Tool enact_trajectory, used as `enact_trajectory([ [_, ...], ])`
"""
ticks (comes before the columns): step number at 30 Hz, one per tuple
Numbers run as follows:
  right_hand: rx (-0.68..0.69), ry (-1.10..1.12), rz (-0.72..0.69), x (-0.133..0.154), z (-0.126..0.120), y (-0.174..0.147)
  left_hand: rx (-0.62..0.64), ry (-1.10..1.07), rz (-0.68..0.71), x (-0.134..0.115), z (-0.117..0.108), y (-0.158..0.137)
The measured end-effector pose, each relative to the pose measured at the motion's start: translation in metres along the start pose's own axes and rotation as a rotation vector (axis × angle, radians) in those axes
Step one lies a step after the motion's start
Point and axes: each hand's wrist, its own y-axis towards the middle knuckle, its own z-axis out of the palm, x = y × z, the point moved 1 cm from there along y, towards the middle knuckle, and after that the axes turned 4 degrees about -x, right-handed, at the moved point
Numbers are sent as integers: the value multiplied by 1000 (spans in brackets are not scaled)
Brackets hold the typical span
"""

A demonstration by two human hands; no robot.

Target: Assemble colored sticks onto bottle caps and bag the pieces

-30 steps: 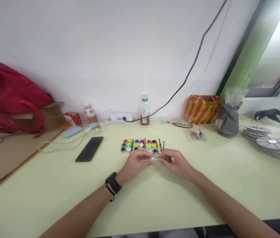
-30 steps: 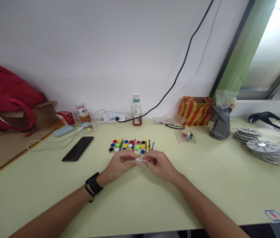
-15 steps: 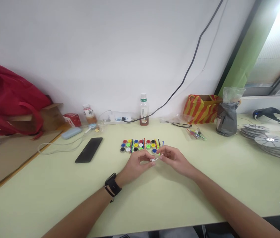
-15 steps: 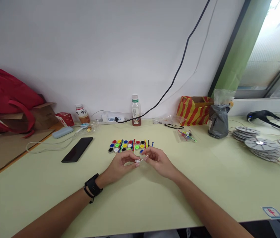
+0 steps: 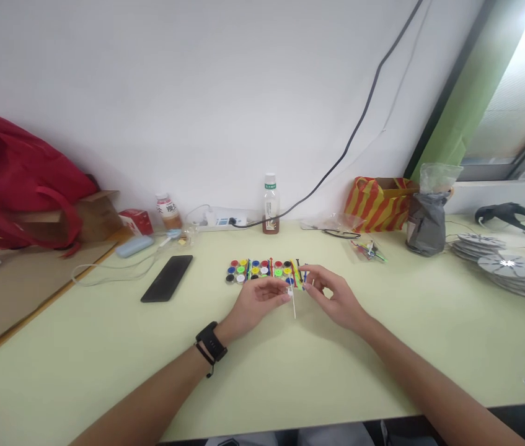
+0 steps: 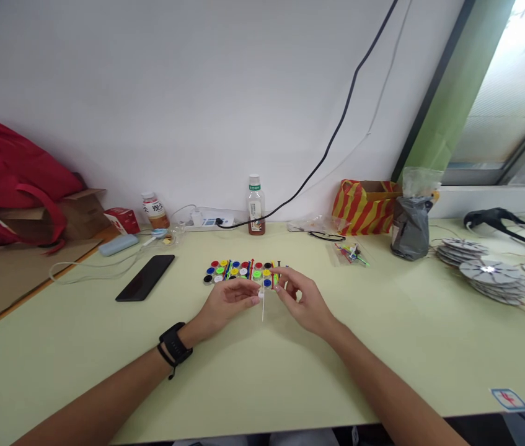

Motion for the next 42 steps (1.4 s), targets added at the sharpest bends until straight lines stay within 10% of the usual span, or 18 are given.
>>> enact_trajectory([
  [9, 242, 75, 113, 5, 4, -1, -67, 13, 13, -6, -1, 1],
  [21, 74, 144, 162, 6, 6, -2, -71, 12, 17, -3, -3, 1],
  [28, 342, 410, 419, 7, 2, 2, -117, 14, 10, 1, -5, 3],
  [42, 257, 354, 327, 9, 0, 3, -42, 37, 32, -5, 0, 0],
])
